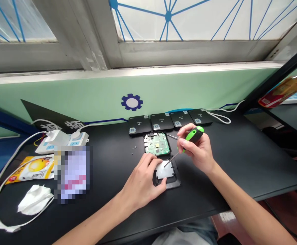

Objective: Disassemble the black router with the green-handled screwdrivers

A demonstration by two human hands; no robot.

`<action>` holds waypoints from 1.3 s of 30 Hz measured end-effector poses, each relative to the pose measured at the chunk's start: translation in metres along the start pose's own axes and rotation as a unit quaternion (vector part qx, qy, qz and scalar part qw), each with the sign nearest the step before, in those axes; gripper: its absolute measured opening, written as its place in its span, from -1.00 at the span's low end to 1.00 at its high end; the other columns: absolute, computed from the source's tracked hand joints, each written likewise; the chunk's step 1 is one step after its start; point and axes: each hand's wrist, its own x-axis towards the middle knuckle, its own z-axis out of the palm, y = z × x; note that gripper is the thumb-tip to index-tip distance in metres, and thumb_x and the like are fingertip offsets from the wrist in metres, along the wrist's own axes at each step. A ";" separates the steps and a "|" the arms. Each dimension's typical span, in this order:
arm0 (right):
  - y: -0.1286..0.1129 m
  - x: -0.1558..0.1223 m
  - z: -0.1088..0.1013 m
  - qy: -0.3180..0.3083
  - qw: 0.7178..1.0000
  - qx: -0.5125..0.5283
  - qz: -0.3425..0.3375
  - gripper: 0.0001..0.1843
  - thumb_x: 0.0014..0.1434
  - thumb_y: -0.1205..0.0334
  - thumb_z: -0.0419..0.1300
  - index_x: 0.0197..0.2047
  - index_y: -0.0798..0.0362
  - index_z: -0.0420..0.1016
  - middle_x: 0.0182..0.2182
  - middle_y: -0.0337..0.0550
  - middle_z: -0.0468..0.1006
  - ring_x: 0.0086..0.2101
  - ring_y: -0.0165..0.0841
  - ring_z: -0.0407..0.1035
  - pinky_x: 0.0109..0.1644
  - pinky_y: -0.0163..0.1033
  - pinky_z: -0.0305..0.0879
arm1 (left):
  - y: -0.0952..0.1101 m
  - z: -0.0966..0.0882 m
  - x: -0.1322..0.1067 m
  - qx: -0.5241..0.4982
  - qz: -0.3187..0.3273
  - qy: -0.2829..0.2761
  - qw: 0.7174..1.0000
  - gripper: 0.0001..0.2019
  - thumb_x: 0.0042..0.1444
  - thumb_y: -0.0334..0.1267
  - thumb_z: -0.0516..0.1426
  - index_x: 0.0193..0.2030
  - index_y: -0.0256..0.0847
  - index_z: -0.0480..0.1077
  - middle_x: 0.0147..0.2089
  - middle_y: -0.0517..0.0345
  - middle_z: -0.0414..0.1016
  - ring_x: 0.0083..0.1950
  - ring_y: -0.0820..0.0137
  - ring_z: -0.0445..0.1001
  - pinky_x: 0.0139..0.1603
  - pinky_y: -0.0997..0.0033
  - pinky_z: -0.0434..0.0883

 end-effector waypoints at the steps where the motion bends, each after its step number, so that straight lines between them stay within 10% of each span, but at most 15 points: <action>1: 0.000 0.000 0.000 0.001 1.000 -0.003 -0.002 -0.88 0.37 0.24 0.42 -0.06 -0.01 0.61 -0.50 -0.34 0.55 -0.58 -0.46 0.35 -0.49 -0.31 0.21 | -0.001 0.000 -0.001 -0.004 0.005 0.004 1.000 -0.55 0.18 -0.42 0.37 0.20 -0.17 0.45 0.09 -0.01 0.50 0.14 0.10 0.56 0.13 0.11 0.63; 39: -0.013 -0.015 0.009 -0.047 0.996 -0.069 -0.027 -0.95 0.36 0.26 0.40 -0.11 -0.02 0.64 -0.43 -0.27 0.53 -0.60 -0.40 0.40 -0.55 -0.23 0.25 | -0.006 -0.003 -0.009 -0.014 0.011 0.023 1.000 -0.62 0.36 -0.35 0.32 0.28 -0.13 0.48 0.13 -0.06 0.52 0.13 0.11 0.54 0.10 0.12 0.60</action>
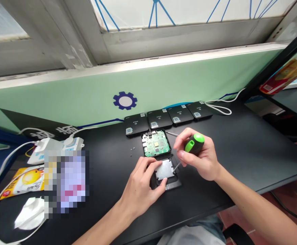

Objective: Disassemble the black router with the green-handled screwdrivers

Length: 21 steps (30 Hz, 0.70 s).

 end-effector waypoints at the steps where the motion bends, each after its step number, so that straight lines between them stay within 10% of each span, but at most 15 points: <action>1: -0.001 -0.001 0.000 0.002 1.000 0.001 -0.001 -0.95 0.36 0.27 0.40 -0.11 -0.02 0.64 -0.43 -0.27 0.53 -0.61 -0.40 0.39 -0.55 -0.23 0.25 | 0.000 0.000 0.000 0.000 0.000 0.000 1.000 -0.62 0.36 -0.35 0.32 0.28 -0.13 0.48 0.14 -0.07 0.52 0.13 0.10 0.54 0.10 0.11 0.60; 21: -0.001 -0.001 -0.002 0.006 1.000 -0.014 -0.010 -0.96 0.35 0.29 0.41 -0.13 -0.01 0.65 -0.41 -0.26 0.55 -0.61 -0.40 0.42 -0.56 -0.23 0.27 | 0.001 -0.001 -0.002 0.007 0.002 0.002 1.000 -0.63 0.37 -0.34 0.32 0.27 -0.12 0.47 0.13 -0.07 0.53 0.14 0.08 0.55 0.10 0.10 0.61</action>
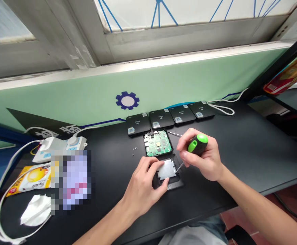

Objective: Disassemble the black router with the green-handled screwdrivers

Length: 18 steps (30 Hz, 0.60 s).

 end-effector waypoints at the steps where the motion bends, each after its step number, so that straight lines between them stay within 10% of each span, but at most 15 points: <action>1: 0.000 0.000 0.000 -0.002 1.000 -0.001 -0.002 -0.95 0.35 0.29 0.41 -0.13 -0.01 0.65 -0.40 -0.26 0.56 -0.60 -0.40 0.43 -0.56 -0.23 0.27 | 0.000 0.000 0.000 0.000 -0.001 -0.001 1.000 -0.63 0.37 -0.34 0.32 0.27 -0.12 0.46 0.13 -0.07 0.53 0.14 0.08 0.55 0.11 0.10 0.61; 11: -0.006 0.002 0.002 -0.071 0.993 -0.046 -0.081 -0.73 0.18 0.56 0.42 -0.19 -0.04 0.71 -0.44 -0.27 0.67 -0.54 -0.39 0.47 -0.48 -0.27 0.36 | 0.002 -0.001 0.001 -0.009 -0.004 -0.007 1.000 -0.63 0.36 -0.36 0.32 0.26 -0.13 0.45 0.13 -0.06 0.51 0.13 0.10 0.53 0.12 0.09 0.59; 18: -0.008 0.006 -0.003 -0.180 0.982 0.057 0.031 -0.68 0.03 0.39 0.67 -0.19 0.02 0.71 -0.39 -0.28 0.54 -0.43 -0.43 0.38 -0.39 -0.32 0.33 | 0.000 0.001 0.000 -0.014 -0.006 -0.008 1.000 -0.66 0.33 -0.35 0.35 0.19 -0.12 0.48 0.11 -0.03 0.51 0.11 0.11 0.53 0.08 0.12 0.59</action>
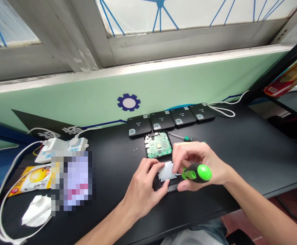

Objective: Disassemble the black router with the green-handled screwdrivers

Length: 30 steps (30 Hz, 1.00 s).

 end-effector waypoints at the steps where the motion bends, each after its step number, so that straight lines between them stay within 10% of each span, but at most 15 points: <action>1: 0.002 0.000 0.000 0.008 1.000 0.020 0.013 -0.64 -0.01 0.38 0.69 -0.22 0.02 0.67 -0.35 -0.28 0.52 -0.41 -0.44 0.37 -0.38 -0.33 0.32 | 0.000 0.000 0.000 0.003 0.001 0.000 1.000 -0.64 0.33 -0.35 0.36 0.22 -0.13 0.48 0.11 -0.02 0.52 0.11 0.12 0.53 0.09 0.12 0.59; 16: 0.007 0.001 -0.014 0.006 0.993 0.076 0.094 -0.41 -0.35 0.31 0.84 -0.41 0.08 0.55 -0.44 -0.39 0.46 -0.44 -0.53 0.27 -0.41 -0.46 0.27 | 0.000 0.000 0.000 0.008 -0.002 0.006 1.000 -0.59 0.29 -0.38 0.37 0.24 -0.11 0.47 0.12 -0.01 0.51 0.12 0.11 0.54 0.11 0.11 0.59; 30: 0.007 -0.007 -0.023 -0.104 0.976 0.110 0.156 -0.65 -0.02 0.17 0.76 -0.21 0.08 0.83 -0.41 -0.23 0.67 -0.56 -0.44 0.51 -0.56 -0.38 0.37 | -0.001 -0.001 0.002 -0.006 -0.021 -0.004 1.000 -0.60 0.30 -0.37 0.38 0.24 -0.08 0.51 0.13 -0.02 0.53 0.14 0.11 0.58 0.13 0.11 0.62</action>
